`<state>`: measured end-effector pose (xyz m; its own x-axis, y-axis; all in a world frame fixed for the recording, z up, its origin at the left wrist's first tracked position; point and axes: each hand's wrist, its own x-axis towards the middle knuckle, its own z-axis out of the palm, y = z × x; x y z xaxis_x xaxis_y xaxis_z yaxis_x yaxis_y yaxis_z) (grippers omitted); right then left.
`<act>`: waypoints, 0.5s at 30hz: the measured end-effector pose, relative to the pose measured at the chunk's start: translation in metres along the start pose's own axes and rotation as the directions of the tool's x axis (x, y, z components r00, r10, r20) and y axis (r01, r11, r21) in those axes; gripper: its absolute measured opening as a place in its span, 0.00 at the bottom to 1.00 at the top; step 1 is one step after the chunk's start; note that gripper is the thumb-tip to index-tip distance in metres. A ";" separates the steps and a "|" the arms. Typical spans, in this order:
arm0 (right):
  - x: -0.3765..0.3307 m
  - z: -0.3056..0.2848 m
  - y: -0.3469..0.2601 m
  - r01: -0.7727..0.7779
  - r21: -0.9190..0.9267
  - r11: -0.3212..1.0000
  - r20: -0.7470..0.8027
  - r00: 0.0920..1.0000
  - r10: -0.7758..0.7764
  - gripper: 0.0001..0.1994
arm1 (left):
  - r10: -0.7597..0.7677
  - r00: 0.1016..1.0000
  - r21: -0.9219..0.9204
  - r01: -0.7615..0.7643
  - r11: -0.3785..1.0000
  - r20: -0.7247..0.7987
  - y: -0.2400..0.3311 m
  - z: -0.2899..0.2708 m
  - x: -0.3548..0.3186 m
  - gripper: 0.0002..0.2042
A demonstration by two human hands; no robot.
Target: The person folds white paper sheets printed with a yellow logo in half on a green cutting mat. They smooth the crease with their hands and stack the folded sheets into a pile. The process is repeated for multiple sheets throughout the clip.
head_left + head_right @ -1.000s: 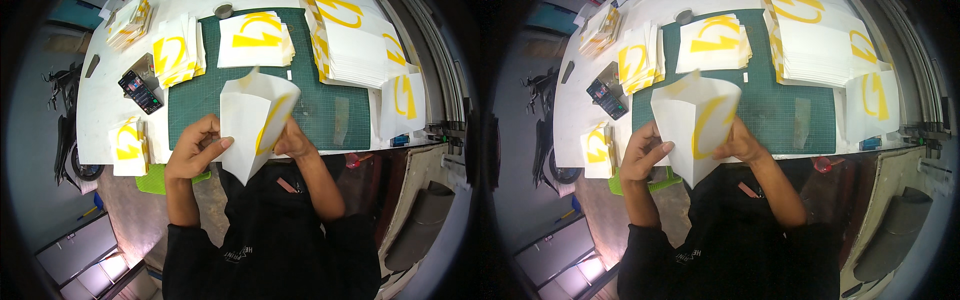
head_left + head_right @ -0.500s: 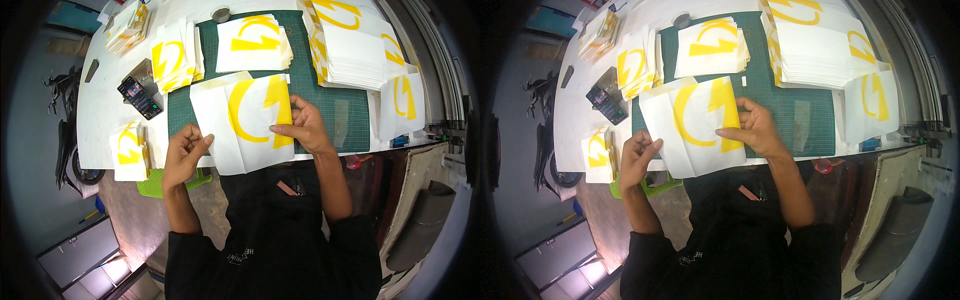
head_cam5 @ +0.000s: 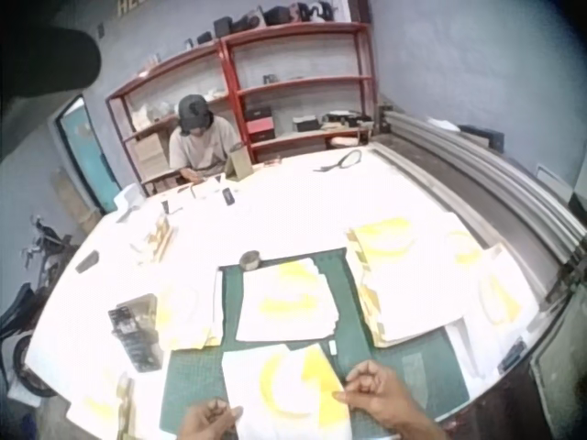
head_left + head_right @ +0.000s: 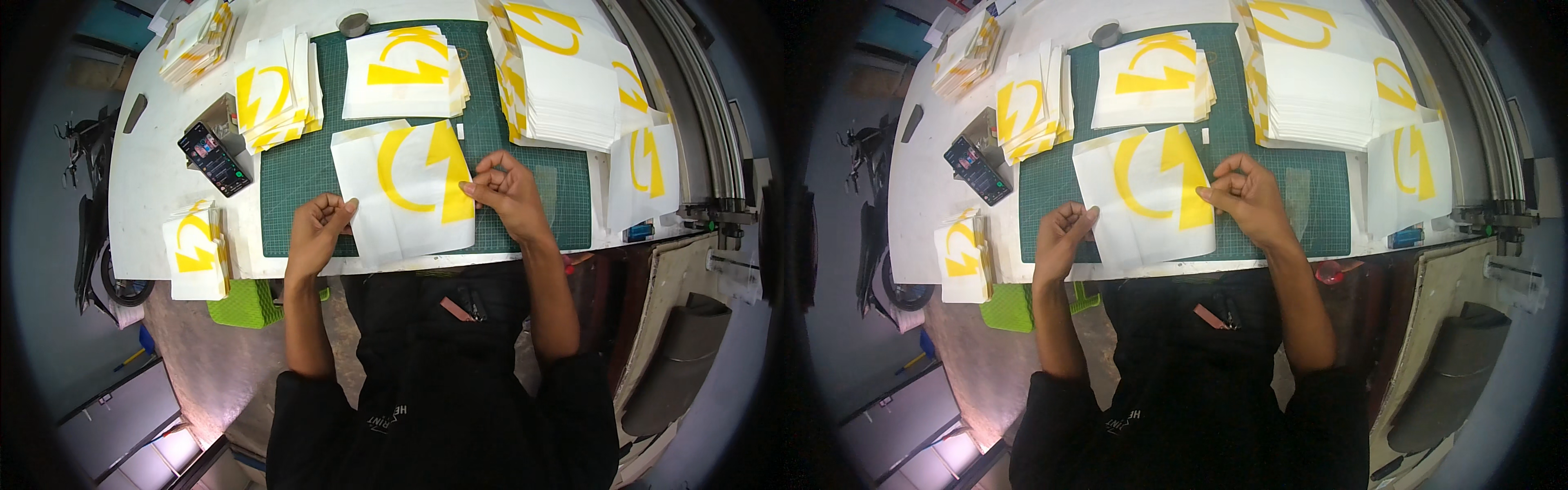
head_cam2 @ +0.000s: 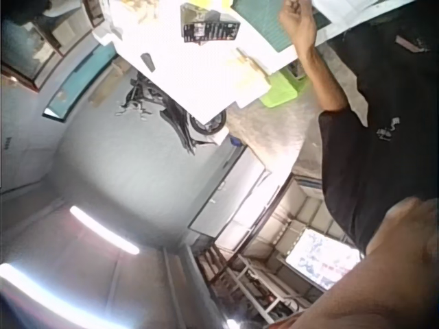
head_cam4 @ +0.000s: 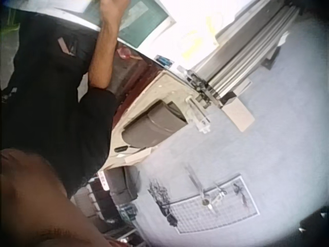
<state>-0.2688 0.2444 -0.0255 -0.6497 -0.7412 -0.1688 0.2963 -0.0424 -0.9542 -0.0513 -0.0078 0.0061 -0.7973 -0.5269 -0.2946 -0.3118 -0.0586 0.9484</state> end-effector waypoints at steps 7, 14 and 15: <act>-0.007 0.006 -0.006 0.050 -0.098 0.994 -0.027 0.998 -0.052 0.06 | 0.000 1.000 -0.057 0.001 0.998 0.013 0.002 -0.002 -0.003 0.09; -0.011 0.003 -0.007 -0.018 -0.174 0.985 -0.034 0.999 0.013 0.09 | -0.027 1.000 -0.016 0.027 1.000 -0.002 0.003 0.002 -0.001 0.09; -0.012 0.003 -0.008 -0.015 -0.174 0.985 -0.028 1.000 0.010 0.09 | -0.021 1.000 -0.013 0.021 1.000 0.001 0.001 0.001 0.000 0.09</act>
<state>-0.2615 0.2519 -0.0155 -0.6661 -0.7224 -0.1857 0.1798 0.0861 -0.9799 -0.0522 -0.0065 0.0074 -0.7909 -0.5251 -0.3144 -0.3217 -0.0803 0.9434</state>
